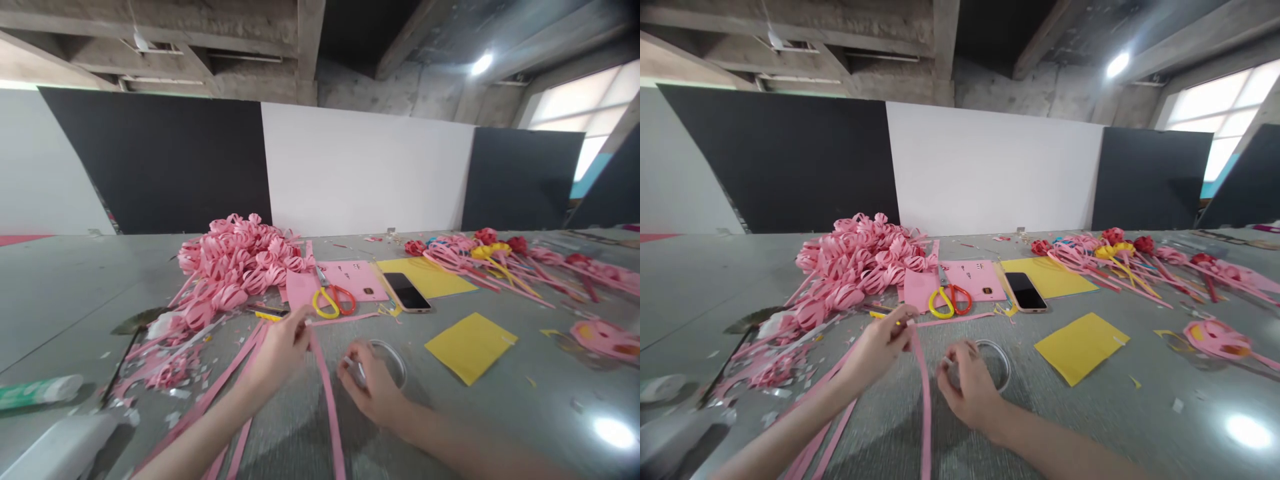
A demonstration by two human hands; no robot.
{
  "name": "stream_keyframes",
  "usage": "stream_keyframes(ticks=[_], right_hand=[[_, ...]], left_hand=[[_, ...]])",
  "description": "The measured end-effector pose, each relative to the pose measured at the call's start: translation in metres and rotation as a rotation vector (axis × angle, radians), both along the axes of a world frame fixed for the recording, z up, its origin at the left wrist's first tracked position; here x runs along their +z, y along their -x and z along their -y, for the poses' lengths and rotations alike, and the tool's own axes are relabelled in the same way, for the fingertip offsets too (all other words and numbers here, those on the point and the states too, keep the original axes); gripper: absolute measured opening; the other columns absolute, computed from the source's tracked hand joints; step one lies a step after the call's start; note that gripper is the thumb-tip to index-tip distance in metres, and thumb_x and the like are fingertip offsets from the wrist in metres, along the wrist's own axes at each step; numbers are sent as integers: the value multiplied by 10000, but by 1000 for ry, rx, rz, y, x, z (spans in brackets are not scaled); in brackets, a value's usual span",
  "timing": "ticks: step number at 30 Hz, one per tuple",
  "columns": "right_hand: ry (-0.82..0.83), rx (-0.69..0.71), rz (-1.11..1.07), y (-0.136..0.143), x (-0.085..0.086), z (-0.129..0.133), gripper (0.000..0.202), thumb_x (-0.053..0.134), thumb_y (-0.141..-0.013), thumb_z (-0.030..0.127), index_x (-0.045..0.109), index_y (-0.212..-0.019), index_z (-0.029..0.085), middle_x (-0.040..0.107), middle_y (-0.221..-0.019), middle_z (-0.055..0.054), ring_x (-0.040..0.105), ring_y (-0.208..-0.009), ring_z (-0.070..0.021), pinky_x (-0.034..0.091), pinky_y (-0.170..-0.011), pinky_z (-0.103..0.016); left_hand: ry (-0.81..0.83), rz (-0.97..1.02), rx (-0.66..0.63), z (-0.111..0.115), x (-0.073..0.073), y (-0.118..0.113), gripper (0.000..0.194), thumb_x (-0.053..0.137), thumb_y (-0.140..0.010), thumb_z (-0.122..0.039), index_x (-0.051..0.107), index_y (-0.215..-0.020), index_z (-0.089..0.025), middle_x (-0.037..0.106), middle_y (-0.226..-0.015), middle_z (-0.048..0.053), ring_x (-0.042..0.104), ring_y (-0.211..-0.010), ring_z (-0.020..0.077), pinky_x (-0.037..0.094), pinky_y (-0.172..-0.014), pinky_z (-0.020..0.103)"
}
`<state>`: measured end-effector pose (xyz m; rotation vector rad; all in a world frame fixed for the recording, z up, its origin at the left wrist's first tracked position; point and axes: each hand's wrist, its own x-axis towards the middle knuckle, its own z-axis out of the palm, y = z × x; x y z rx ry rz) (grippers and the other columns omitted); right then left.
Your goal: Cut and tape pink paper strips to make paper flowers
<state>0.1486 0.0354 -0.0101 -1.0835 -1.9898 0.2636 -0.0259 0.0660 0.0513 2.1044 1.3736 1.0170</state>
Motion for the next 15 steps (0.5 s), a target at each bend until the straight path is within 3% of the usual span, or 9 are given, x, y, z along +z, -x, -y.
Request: stream_keyframes(ticks=[2,5,10,12,15], right_hand=[[-62,85,63,1,-1,2,86,431,-735,124,389,-777,186,491,-716,-25,470,-710,-169,376,-657,-292],[-100,258,190,3,-2,5,110,444,-725,128,394,-803,185,512,-737,-27,461,-731,-170,364,-710,-315],[-63,311,243,2,-1,7,86,426,-755,138,391,-818,185,500,-748,-32,458,-720,-159,366,-675,-281],[-31,310,244,2,0,7,80,427,-764,141,392,-821,186,494,-759,-33,460,-710,-152,367,-653,-263],[-10,305,260,2,1,8,85,434,-762,143,397,-825,185,492,-765,-33,462,-704,-148,368,-637,-251]], left_hand=[[-37,26,42,-7,16,7,210,376,-750,-182,506,-913,-203,530,-515,-49,520,-492,110,392,-535,198],[-47,178,15,-21,45,8,131,399,-751,-219,520,-765,-173,580,-607,-12,587,-579,131,453,-584,230],[-39,602,-44,-36,89,-24,83,447,-725,-130,530,-719,-131,591,-620,-11,618,-587,113,497,-651,255],[33,704,-94,-38,94,-45,102,440,-724,-79,536,-722,-113,601,-603,3,622,-593,110,500,-670,256],[194,800,-190,-44,82,-71,100,448,-734,-55,536,-762,-95,633,-676,48,628,-709,115,483,-746,249]])
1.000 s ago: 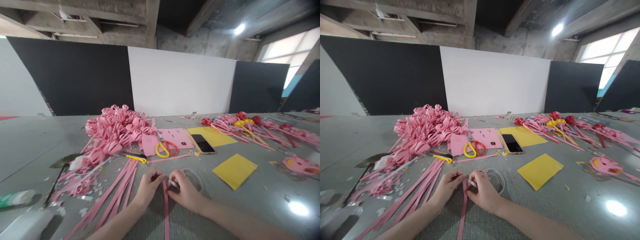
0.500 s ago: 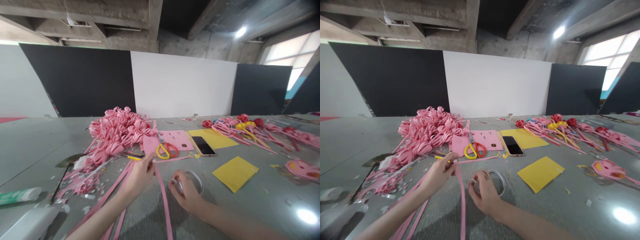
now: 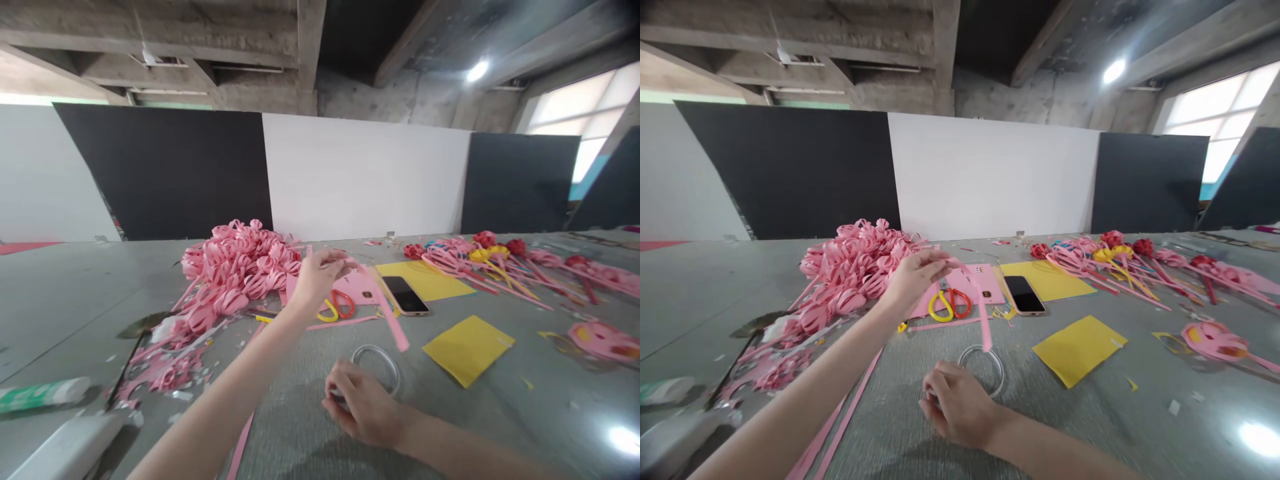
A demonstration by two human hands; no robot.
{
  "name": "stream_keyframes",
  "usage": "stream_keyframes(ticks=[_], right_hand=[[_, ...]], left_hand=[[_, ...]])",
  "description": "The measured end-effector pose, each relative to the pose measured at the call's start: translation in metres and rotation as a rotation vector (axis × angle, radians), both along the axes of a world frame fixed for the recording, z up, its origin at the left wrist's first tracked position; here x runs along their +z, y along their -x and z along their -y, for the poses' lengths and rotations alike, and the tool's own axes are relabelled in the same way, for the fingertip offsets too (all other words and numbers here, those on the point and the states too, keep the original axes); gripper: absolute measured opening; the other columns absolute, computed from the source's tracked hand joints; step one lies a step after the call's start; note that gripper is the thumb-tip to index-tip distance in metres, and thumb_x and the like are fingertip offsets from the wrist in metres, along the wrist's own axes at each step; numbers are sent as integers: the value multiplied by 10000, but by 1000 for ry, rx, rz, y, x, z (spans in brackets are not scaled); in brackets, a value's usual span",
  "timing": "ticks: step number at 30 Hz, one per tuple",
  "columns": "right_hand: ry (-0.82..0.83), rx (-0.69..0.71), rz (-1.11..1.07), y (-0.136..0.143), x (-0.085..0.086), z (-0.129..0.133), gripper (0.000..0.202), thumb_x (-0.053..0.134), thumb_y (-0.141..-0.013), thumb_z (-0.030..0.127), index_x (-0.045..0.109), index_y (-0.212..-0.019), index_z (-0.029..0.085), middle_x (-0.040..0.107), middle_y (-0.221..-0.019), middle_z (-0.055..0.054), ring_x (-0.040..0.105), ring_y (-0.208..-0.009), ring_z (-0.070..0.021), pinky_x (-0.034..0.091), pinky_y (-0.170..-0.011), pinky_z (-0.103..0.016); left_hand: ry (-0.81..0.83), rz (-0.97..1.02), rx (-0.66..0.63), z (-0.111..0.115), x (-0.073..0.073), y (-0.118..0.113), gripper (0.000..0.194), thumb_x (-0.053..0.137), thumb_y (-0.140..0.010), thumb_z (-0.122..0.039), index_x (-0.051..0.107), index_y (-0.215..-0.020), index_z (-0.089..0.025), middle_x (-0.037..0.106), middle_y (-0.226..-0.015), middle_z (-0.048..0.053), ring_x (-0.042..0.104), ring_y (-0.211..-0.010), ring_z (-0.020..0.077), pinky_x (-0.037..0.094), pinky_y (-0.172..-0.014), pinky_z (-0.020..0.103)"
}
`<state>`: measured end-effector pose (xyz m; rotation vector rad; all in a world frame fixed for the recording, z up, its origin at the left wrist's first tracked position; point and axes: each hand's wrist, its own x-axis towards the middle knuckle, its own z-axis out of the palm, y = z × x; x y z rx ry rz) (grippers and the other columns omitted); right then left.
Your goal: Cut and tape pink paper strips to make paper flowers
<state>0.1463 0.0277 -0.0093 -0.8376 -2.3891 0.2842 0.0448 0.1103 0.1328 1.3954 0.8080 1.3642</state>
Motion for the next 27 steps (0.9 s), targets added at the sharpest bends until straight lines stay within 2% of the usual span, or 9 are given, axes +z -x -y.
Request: stream_keyframes(ticks=[3,5,7,9,12,16,19,22,27], right_hand=[[-8,-8,19,1,-1,0,80,438,-764,150,407,-832,178,492,-755,-35,467,-715,-151,372,-642,-252],[-7,-24,39,2,-2,-1,70,441,-768,158,421,-832,173,498,-762,-42,473,-735,-157,373,-654,-258],[-3,-46,61,2,-2,-1,56,445,-769,165,435,-824,171,504,-764,-46,475,-749,-165,370,-661,-262],[-1,-54,74,3,-2,-1,46,448,-768,166,442,-813,171,503,-753,-43,472,-737,-163,367,-649,-256],[3,-50,63,2,0,-1,37,446,-769,168,440,-804,172,495,-741,-32,462,-696,-147,358,-621,-240],[20,-32,56,1,1,-1,42,442,-778,178,433,-819,173,495,-756,-28,455,-692,-140,353,-619,-234],[22,-33,53,1,1,-1,44,439,-780,181,432,-823,173,496,-765,-31,454,-700,-141,350,-621,-235],[13,-27,48,1,1,0,48,443,-775,175,431,-821,173,496,-756,-28,452,-695,-139,343,-615,-231],[12,-14,55,2,2,0,41,436,-781,175,429,-821,174,496,-751,-25,445,-692,-136,338,-616,-228]], left_hand=[[106,-111,23,-10,-31,-11,124,437,-736,-43,536,-785,-99,639,-748,53,624,-747,103,473,-754,222],[156,-196,22,-15,-57,-9,122,452,-699,-14,543,-705,-96,633,-677,46,631,-692,124,488,-696,233],[196,-309,11,-18,-84,-2,127,480,-656,-4,551,-626,-105,619,-577,28,629,-636,142,492,-634,238],[220,-423,24,-18,-106,9,137,472,-643,-5,560,-607,-105,618,-566,26,624,-609,145,486,-598,234],[210,-594,78,-16,-127,29,165,450,-662,-39,588,-734,-95,626,-611,26,610,-591,133,466,-569,224],[109,-827,137,-13,-134,54,229,469,-657,-61,600,-836,-114,631,-648,18,589,-624,136,441,-600,226],[-2,-970,169,-10,-130,66,258,467,-662,-48,608,-864,-128,638,-815,56,582,-749,150,424,-690,235],[-104,-1090,180,-7,-127,72,305,446,-666,-21,608,-898,-137,613,-916,73,561,-833,151,403,-749,233],[-198,-1271,187,-5,-126,73,308,419,-693,-22,601,-910,-142,588,-912,77,548,-870,148,400,-762,226]])
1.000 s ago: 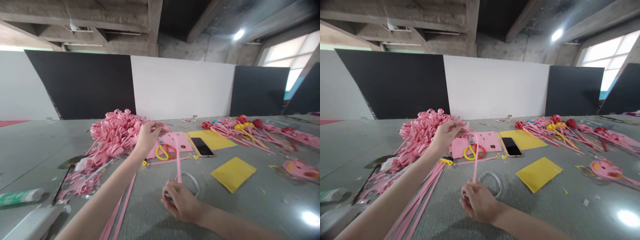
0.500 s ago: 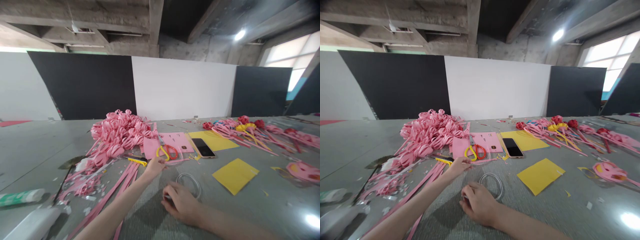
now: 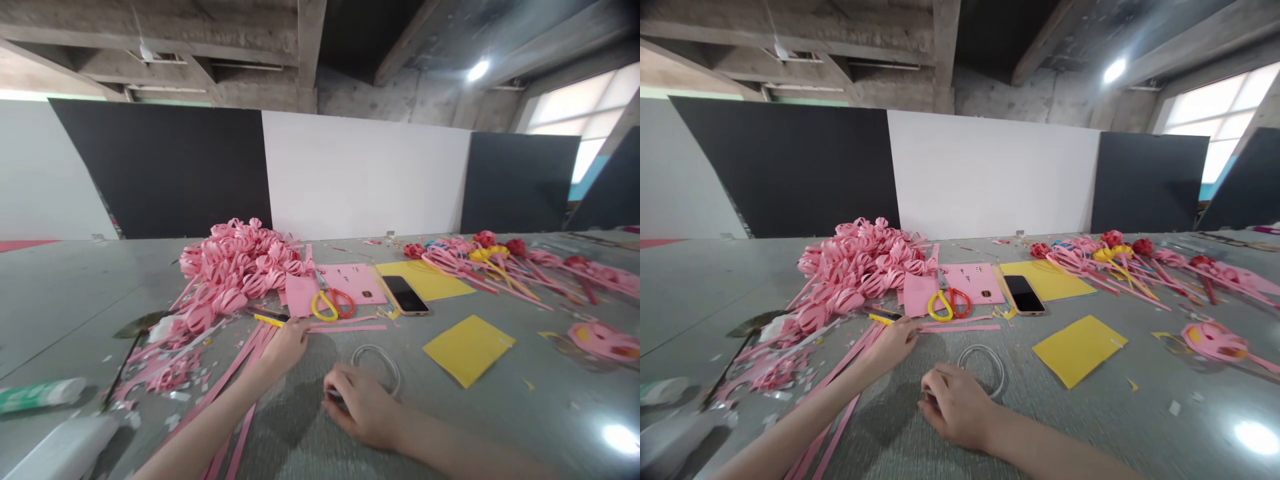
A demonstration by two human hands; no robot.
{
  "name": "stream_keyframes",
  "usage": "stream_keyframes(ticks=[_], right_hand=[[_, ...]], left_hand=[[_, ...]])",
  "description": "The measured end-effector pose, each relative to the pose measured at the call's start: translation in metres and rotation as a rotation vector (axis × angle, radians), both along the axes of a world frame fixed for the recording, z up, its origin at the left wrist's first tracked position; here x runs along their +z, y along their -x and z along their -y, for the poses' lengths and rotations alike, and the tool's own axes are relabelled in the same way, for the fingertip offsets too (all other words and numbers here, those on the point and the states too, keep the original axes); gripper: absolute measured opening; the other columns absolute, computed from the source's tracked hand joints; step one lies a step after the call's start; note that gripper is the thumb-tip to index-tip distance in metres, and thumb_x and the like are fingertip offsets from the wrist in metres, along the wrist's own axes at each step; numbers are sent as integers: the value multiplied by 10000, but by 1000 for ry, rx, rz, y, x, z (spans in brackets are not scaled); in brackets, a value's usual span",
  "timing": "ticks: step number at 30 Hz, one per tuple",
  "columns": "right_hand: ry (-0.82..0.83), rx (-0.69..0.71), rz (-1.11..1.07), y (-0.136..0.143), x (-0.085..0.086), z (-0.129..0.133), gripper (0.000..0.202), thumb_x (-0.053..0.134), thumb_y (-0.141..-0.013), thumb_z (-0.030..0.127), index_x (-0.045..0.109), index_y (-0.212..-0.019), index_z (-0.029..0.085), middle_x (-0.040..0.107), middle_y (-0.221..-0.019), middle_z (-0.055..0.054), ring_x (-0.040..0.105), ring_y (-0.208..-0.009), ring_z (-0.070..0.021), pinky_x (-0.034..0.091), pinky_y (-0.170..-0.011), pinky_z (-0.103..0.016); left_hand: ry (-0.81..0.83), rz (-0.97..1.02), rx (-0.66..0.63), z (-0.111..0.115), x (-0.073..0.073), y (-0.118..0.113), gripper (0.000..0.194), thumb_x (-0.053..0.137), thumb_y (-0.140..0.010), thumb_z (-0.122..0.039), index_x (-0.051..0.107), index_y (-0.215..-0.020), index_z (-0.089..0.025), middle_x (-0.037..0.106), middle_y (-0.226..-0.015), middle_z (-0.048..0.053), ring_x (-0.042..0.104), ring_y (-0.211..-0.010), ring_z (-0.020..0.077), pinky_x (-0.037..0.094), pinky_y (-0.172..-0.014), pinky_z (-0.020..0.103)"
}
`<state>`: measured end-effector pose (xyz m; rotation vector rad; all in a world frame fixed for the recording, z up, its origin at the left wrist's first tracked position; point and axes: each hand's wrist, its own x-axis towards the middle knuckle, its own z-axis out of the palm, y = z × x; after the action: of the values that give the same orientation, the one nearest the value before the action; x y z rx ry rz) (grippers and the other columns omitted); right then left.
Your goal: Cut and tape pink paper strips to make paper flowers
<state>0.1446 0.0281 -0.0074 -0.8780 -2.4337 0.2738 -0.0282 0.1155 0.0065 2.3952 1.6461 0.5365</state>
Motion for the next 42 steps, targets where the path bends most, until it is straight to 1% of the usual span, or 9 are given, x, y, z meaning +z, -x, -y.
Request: stream_keyframes(ticks=[4,10,16,20,23,31,36,39,42], right_hand=[[7,2,6,0,0,0,43,437,-785,180,433,-826,172,497,-753,-25,445,-695,-137,339,-619,-229],[12,1,0,0,-2,-1,59,436,-782,172,433,-841,175,500,-765,-28,452,-697,-138,344,-624,-233],[13,-35,14,0,-4,-2,71,448,-771,179,438,-842,180,504,-758,-20,457,-693,-137,345,-625,-229],[-2,-82,1,1,-3,-2,67,451,-762,174,439,-828,178,504,-755,-20,458,-684,-134,342,-626,-230],[16,-88,4,1,-3,-2,66,438,-772,181,436,-838,181,510,-762,-20,466,-690,-134,342,-629,-231],[49,-78,-12,-1,-5,-4,79,422,-790,196,427,-868,180,512,-781,-23,473,-712,-137,345,-630,-232],[53,-69,-29,-1,-4,-4,74,425,-785,182,424,-859,178,503,-777,-22,472,-710,-135,351,-633,-230],[53,-66,-36,-1,-4,-4,78,430,-783,181,427,-862,179,503,-783,-22,471,-717,-135,353,-640,-230],[57,-64,-37,0,-4,-5,75,429,-786,186,430,-861,181,504,-780,-20,470,-712,-132,352,-637,-229]], left_hand=[[-15,-152,41,4,1,0,244,388,-747,-88,612,-837,-120,578,-890,112,577,-776,182,425,-688,271],[-42,-272,81,11,8,-1,284,339,-775,-127,621,-799,-111,547,-945,156,586,-701,203,418,-616,301],[-55,-228,55,-1,44,34,257,387,-751,-177,641,-788,-185,598,-862,77,571,-785,184,399,-650,242],[-26,-182,13,-8,60,63,223,438,-680,-138,657,-682,-180,640,-691,39,580,-695,171,392,-640,219],[-11,-143,-41,-9,57,64,233,440,-662,-136,669,-679,-176,661,-687,32,584,-661,170,392,-623,212],[-14,-17,-216,-4,39,34,262,422,-718,-171,661,-821,-192,663,-860,30,576,-786,151,390,-703,192],[33,108,-256,-3,33,31,235,449,-715,-180,648,-839,-180,659,-827,38,570,-731,144,401,-673,208],[110,295,-267,0,36,28,186,491,-701,-213,632,-811,-165,645,-800,34,560,-721,137,410,-648,207],[259,649,-280,3,38,24,215,541,-693,-280,601,-847,-143,626,-818,43,552,-690,126,417,-604,210]])
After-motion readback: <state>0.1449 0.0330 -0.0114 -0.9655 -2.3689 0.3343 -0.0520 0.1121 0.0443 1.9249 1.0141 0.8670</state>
